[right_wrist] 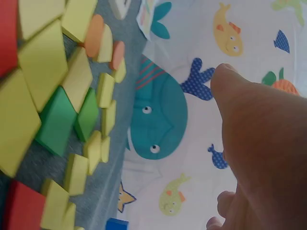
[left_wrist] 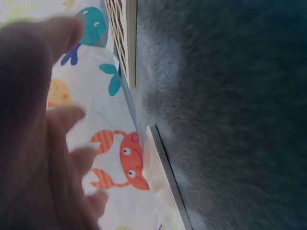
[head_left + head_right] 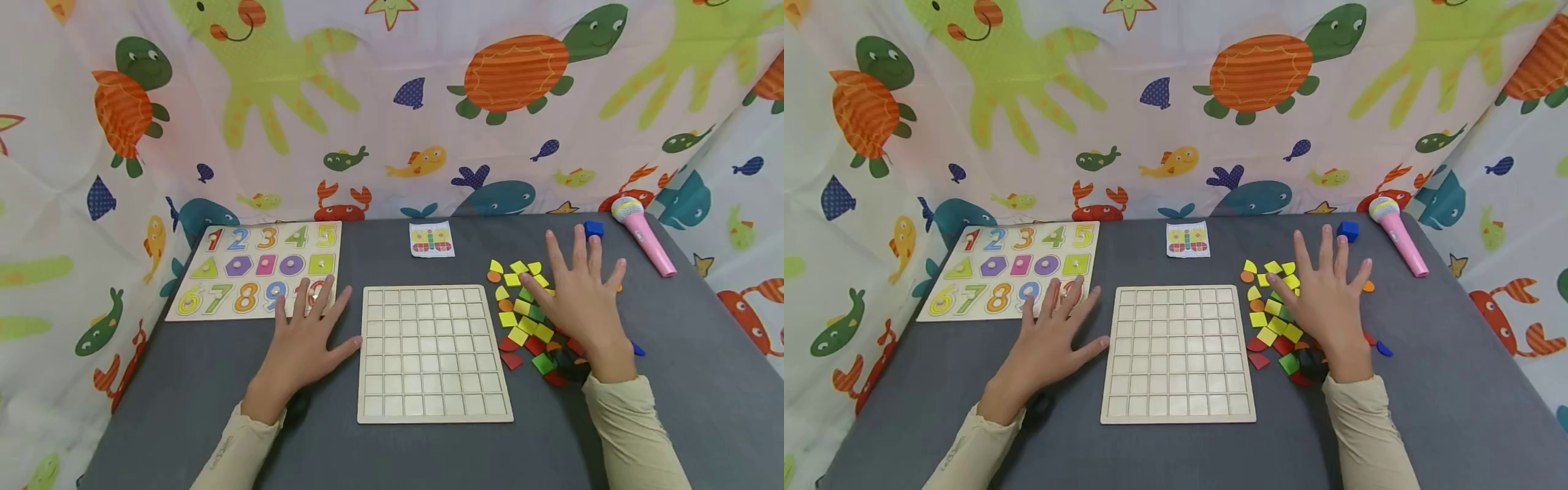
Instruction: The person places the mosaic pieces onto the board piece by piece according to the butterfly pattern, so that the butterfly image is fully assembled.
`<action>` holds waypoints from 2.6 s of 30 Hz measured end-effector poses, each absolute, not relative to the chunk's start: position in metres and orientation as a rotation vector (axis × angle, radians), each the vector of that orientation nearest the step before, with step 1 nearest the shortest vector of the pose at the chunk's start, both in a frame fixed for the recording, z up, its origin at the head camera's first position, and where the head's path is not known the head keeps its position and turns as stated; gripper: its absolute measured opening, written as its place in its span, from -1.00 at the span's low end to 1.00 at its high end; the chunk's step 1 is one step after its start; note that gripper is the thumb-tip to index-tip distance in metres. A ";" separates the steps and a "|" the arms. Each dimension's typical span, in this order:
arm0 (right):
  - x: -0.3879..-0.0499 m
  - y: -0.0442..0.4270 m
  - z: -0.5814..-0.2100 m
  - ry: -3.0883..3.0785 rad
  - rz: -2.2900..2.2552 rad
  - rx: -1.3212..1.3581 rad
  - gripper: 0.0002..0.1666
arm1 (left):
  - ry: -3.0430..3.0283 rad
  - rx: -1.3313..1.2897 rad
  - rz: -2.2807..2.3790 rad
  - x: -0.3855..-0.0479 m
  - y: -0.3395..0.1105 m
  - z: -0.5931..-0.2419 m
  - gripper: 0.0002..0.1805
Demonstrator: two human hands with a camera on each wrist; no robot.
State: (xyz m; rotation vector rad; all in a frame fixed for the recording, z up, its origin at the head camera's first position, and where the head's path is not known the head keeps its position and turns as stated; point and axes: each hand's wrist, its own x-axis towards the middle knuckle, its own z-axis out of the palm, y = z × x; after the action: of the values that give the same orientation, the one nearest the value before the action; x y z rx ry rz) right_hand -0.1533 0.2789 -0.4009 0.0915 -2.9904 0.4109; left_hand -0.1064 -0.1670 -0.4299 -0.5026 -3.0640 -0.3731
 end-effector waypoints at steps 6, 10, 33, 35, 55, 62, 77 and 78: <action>-0.155 0.288 -0.390 -2.999 0.469 0.068 0.18 | -3.089 -0.730 -0.383 -0.094 -0.172 -0.431 0.11; -0.155 0.296 -0.381 -3.012 0.512 0.057 0.17 | -3.109 -0.824 -0.396 -0.092 -0.171 -0.432 0.19; -0.211 0.292 -0.362 -3.087 0.806 0.402 -0.22 | -3.200 -0.822 -0.538 -0.084 -0.171 -0.435 0.19; -0.215 0.288 -0.371 -3.078 0.861 0.423 -0.31 | -3.221 -0.823 -0.566 -0.085 -0.168 -0.434 0.20; -0.242 0.261 -0.411 -3.140 0.907 0.552 -0.66 | -3.300 -0.813 -0.684 -0.090 -0.157 -0.429 0.20; -0.242 0.258 -0.418 -3.144 0.970 0.512 -0.81 | -3.299 -0.812 -0.685 -0.089 -0.157 -0.430 0.20; -0.240 0.229 -0.412 -2.937 1.281 0.549 -0.88 | -3.293 -0.819 -0.662 -0.089 -0.158 -0.431 0.19; -0.239 0.223 -0.411 -2.925 1.336 0.561 -0.88 | -3.295 -0.818 -0.659 -0.089 -0.158 -0.431 0.19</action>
State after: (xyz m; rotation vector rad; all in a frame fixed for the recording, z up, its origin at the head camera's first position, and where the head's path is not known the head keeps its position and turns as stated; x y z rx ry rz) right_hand -0.2390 0.2232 -0.4113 0.5613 -2.9252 1.3365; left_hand -0.0887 -0.1577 -0.4312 -0.8183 -3.2948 -0.6587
